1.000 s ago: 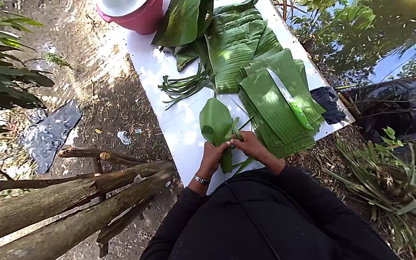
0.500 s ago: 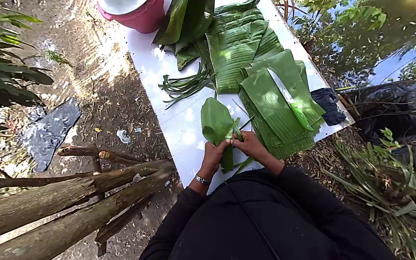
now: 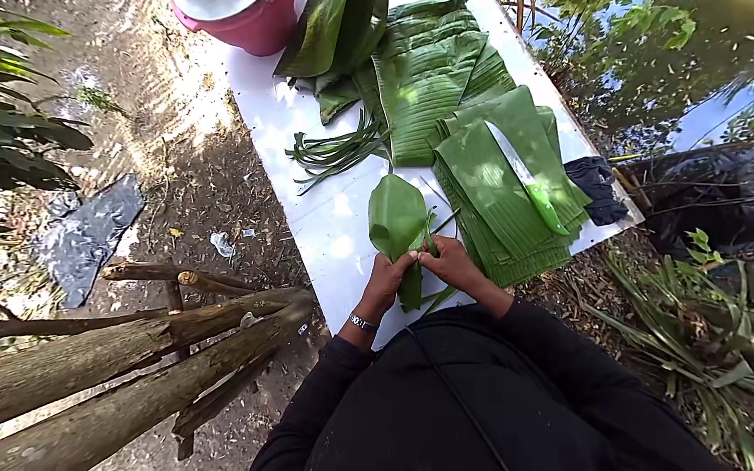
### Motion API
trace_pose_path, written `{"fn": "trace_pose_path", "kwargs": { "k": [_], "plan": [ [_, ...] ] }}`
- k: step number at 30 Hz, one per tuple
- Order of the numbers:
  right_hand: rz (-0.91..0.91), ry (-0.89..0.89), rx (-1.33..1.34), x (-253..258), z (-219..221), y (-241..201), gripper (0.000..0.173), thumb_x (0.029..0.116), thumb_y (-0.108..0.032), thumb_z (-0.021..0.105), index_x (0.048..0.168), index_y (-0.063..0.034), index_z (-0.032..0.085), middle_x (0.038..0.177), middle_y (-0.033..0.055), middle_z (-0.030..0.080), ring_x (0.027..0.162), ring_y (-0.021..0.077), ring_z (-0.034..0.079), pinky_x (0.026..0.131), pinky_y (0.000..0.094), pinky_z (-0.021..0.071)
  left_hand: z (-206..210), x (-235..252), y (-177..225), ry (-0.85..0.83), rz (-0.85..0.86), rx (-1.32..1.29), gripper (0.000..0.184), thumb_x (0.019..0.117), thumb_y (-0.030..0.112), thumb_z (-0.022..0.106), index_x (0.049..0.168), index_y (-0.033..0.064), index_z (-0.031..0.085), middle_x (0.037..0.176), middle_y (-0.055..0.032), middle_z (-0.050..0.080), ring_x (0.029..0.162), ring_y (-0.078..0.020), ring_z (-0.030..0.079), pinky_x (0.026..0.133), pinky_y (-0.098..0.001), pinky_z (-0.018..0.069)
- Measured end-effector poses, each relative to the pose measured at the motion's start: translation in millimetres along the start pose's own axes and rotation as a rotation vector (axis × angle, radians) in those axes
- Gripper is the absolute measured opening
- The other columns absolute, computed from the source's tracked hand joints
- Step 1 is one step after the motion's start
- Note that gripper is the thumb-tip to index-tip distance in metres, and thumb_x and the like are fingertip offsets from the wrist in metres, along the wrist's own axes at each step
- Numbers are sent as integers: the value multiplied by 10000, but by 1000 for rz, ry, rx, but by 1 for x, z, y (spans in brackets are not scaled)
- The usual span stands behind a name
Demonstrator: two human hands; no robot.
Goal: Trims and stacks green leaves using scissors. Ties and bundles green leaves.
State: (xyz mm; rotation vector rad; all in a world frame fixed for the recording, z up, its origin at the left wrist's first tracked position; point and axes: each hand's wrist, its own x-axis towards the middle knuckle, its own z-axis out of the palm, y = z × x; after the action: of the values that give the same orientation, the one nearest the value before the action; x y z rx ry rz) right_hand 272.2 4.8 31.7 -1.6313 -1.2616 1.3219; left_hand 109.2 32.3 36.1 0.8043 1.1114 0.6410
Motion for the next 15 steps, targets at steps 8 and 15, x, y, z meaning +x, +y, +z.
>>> {"fn": "trace_pose_path", "kwargs": {
  "k": [8, 15],
  "plan": [
    [267, 88, 327, 13, -13, 24, 136, 1009, -132, 528, 902, -66, 580, 630, -13, 520, 478, 55, 417, 450, 220, 343, -30, -14, 43, -228, 237, -414, 198, 874, 297, 782, 985, 153, 704, 789, 3, 667, 722, -144, 668, 776, -388, 605],
    [460, 206, 697, 13, -31, 23, 74, 1026, -56, 529, 973, -50, 579, 748, 61, 699, 417, 16, 425, 383, 160, 322, -79, -20, 108, -22, 583, -612, 334, 1044, 267, 390, 843, 157, 633, 696, 37, 580, 623, -108, 597, 669, -299, 567]
  ]
}}
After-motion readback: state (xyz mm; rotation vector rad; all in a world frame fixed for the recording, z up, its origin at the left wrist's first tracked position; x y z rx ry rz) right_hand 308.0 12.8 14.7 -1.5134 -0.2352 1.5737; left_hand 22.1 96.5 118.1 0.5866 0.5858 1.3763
